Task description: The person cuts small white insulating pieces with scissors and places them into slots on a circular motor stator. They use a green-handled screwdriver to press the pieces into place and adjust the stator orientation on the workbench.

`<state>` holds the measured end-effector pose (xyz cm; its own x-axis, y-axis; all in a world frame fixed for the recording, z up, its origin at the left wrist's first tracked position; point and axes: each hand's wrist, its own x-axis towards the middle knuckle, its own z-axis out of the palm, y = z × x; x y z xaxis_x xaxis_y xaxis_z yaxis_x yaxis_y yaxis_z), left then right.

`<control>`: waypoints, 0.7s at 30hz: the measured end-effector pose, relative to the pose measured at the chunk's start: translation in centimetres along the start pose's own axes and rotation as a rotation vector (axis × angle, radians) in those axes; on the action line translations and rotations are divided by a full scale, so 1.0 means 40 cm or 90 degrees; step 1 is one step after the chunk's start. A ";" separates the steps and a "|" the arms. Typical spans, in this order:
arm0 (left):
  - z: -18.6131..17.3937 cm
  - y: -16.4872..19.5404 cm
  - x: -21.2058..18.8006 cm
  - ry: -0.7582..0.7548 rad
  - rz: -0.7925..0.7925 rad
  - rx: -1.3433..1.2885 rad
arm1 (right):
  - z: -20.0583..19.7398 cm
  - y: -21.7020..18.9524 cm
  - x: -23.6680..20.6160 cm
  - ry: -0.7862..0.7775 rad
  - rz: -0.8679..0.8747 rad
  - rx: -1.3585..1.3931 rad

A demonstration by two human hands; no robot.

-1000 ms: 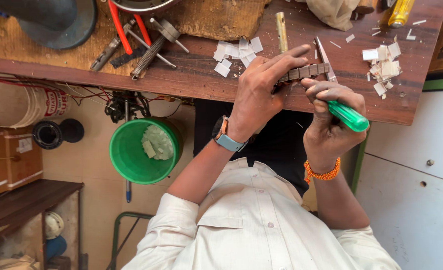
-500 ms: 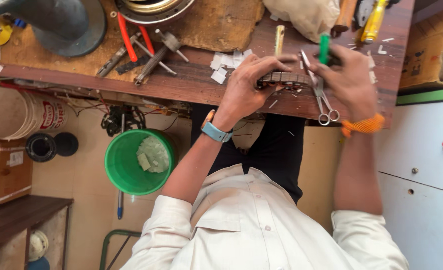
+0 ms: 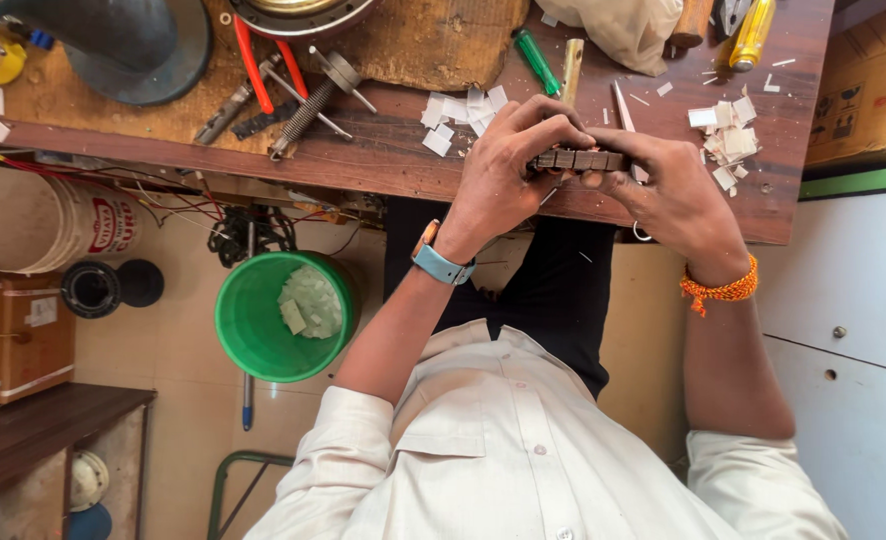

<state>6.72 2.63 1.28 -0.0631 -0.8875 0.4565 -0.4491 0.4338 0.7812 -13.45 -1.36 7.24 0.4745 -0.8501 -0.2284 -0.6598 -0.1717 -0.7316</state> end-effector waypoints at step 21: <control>0.016 0.024 -0.004 -0.006 0.036 0.035 | -0.004 -0.079 -0.033 -0.033 -0.002 0.001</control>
<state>5.75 3.09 1.69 -0.0982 -0.8637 0.4944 -0.4930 0.4737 0.7297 -12.09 0.21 9.97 0.5061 -0.8223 -0.2601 -0.6572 -0.1725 -0.7337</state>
